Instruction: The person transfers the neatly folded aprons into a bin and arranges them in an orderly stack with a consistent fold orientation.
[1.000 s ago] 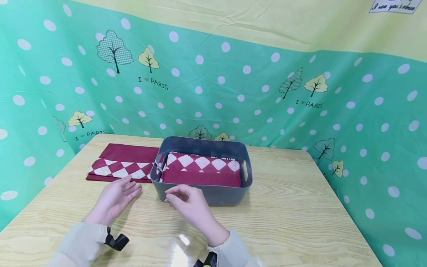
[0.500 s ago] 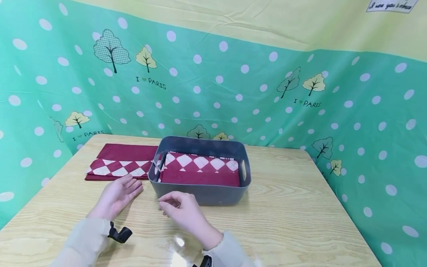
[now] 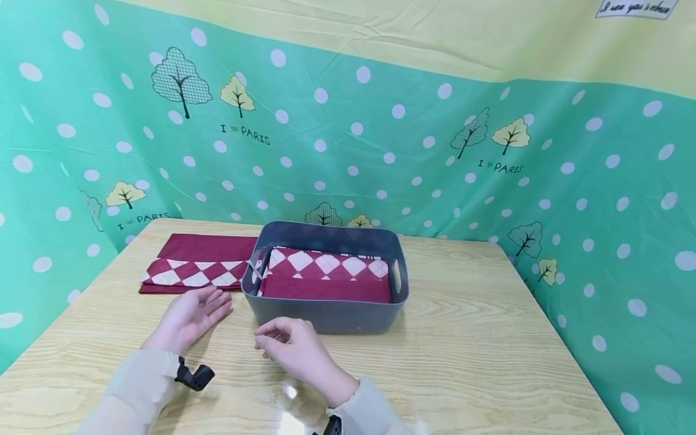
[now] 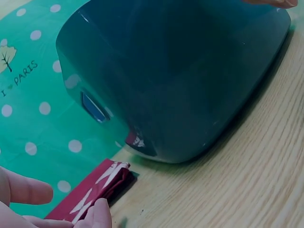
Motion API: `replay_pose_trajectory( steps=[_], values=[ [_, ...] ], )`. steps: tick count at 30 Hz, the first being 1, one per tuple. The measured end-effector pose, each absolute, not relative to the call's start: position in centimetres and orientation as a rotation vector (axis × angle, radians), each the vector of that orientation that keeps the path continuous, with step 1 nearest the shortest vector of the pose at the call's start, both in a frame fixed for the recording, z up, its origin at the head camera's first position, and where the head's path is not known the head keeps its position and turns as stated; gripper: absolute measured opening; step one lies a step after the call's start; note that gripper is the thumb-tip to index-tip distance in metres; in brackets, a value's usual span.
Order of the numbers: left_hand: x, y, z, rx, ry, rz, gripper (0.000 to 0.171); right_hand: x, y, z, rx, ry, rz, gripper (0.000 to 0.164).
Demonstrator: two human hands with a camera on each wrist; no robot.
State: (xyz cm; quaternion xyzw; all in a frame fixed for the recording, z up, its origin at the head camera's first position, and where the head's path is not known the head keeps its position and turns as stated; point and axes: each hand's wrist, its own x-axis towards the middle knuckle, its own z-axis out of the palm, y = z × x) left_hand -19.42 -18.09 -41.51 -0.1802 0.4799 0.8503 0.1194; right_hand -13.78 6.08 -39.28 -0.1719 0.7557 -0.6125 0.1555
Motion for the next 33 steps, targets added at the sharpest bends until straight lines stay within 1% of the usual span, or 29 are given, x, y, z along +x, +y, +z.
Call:
replay_pose_trajectory(
  steps=[22, 33],
  values=[
    [-16.6, -19.7, -41.6, -0.461, 1.648, 2.273, 0.061, -13.7, 5.3, -40.8, -0.486, 2.183, -1.699, 0.018],
    [-14.7, -19.9, -42.1, -0.373, 1.705, 2.208, 0.062, -13.8, 4.6, -42.2, -0.549, 2.278, -1.645, 0.022]
  ],
)
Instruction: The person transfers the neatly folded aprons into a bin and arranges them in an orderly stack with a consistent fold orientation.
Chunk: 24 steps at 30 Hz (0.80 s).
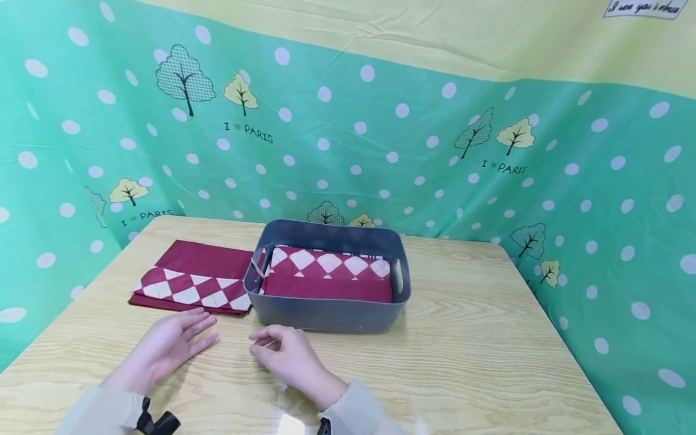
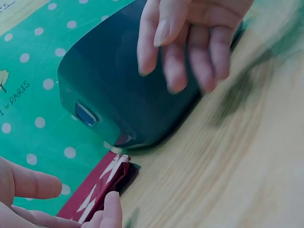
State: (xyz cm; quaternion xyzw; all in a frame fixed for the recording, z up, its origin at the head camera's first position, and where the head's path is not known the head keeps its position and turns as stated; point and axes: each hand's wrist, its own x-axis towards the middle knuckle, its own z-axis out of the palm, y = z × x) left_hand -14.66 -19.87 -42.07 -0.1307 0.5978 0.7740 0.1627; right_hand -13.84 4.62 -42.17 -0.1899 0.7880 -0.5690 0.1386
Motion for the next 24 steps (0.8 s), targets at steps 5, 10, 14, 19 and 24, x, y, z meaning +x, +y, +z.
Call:
replay_pose_trajectory(
  steps=[5, 10, 14, 19, 24],
  values=[
    [-13.9, -19.6, -42.2, -0.361, 1.725, 2.206, 0.063, -13.9, 4.1, -42.7, -0.575, 2.306, -1.6, 0.028],
    [-13.0, -19.3, -42.4, -0.382, 1.743, 2.201, 0.064, -13.8, 3.6, -43.2, -0.585, 2.322, -1.603, 0.034],
    [-12.7, -19.1, -42.5, -0.388, 1.77, 2.186, 0.066, -13.8, 3.1, -43.5, -0.635, 2.375, -1.566, 0.038],
    [-12.7, -19.1, -42.5, -0.372, 1.832, 2.146, 0.067, -14.2, 2.4, -44.0, -0.736, 2.48, -1.405, 0.043],
    [-13.2, -20.2, -42.4, -0.36, 1.874, 2.074, 0.064, -14.6, 1.5, -44.1, -0.789, 2.486, -1.376, 0.046]
  ],
)
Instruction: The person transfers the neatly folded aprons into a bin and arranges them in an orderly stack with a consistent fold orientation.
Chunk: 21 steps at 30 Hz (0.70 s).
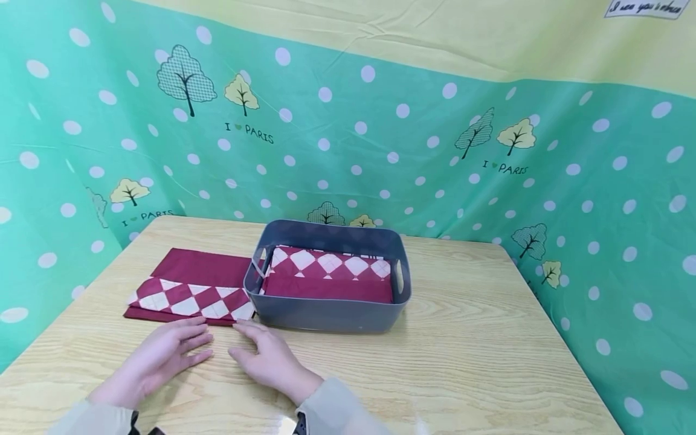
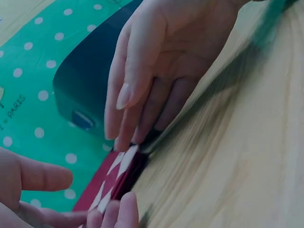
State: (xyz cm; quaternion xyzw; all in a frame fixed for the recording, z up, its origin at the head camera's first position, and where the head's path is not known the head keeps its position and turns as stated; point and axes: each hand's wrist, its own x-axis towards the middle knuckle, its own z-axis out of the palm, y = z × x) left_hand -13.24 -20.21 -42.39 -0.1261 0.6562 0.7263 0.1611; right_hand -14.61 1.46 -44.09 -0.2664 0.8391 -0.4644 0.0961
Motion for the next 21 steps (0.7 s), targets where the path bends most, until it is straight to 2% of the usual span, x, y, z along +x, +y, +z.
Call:
replay_pose_trajectory(
  steps=[9, 21],
  values=[
    [-15.8, -24.6, -40.7, -0.379, 2.091, 1.93, 0.065, -15.2, 0.3, -44.2, -0.718, 2.493, -1.388, 0.045],
    [-19.1, -27.9, -39.3, -0.525, 2.678, 1.411, 0.065, -15.4, 0.1, -44.8, -0.709, 2.491, -1.378, 0.047]
  ],
)
